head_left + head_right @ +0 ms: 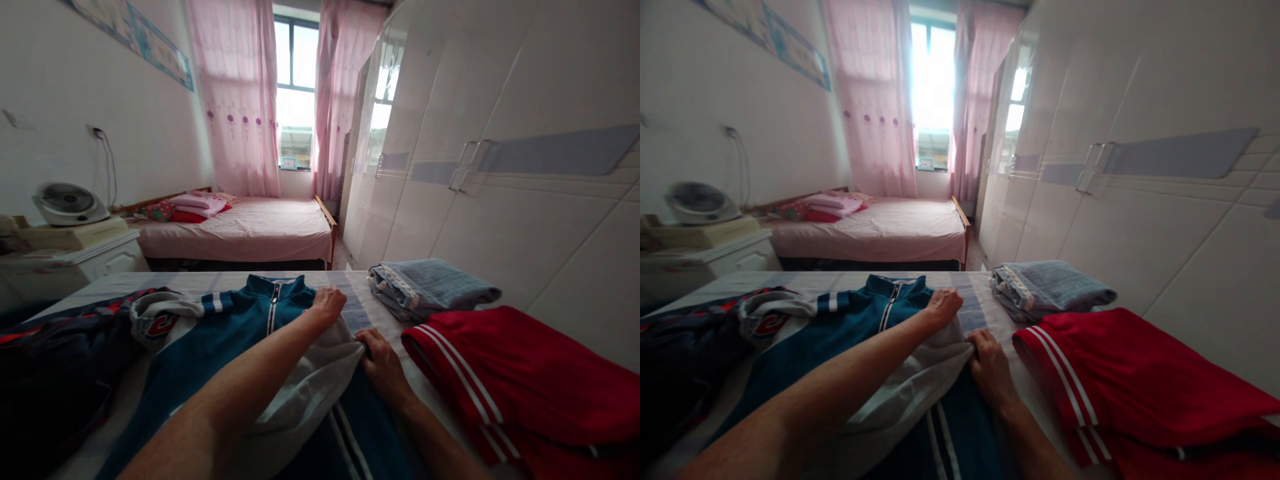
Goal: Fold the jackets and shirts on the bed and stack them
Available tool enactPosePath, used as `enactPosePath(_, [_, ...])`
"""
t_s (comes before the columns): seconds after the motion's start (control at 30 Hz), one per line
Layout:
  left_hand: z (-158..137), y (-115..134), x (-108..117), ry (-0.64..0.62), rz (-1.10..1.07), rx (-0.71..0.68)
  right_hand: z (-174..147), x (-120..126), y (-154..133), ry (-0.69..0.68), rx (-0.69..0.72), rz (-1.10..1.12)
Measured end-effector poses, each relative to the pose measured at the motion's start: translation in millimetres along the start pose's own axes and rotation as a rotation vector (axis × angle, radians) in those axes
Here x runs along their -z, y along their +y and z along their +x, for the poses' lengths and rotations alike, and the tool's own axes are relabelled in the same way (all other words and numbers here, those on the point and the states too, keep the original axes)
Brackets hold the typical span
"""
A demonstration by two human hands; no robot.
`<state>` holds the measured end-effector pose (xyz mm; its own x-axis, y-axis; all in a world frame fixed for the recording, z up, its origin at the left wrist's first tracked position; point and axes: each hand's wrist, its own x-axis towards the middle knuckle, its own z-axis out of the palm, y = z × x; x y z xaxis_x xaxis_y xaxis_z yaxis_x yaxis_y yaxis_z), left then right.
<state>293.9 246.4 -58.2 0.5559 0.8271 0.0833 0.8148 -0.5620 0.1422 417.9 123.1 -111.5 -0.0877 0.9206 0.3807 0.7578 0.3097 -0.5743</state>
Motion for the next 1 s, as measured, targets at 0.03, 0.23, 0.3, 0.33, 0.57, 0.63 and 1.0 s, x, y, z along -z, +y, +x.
enactPosePath(0.03, [3,-6,1,0.011,-0.073,0.067,0,0,0,0.006,-0.001,0.013])
enactPosePath(0.23, [23,-41,16,0.143,-0.601,0.411,2,3,-1,0.135,-0.140,0.105])
enactPosePath(0.3, [28,-43,15,0.189,-0.736,0.467,4,5,-2,0.185,-0.200,0.127])
enactPosePath(0.33, [30,-43,12,0.212,-0.789,0.486,5,6,-2,0.204,-0.221,0.135])
enactPosePath(0.57, [30,-34,-8,0.323,-0.950,0.480,4,3,7,0.243,-0.216,0.008])
enactPosePath(0.63, [27,-36,-7,0.323,-0.921,0.453,3,2,10,0.231,-0.156,-0.044])
enactPosePath(1.0, [-118,-54,38,-0.001,-0.691,0.114,-1,9,-1,-0.007,0.034,-0.118])
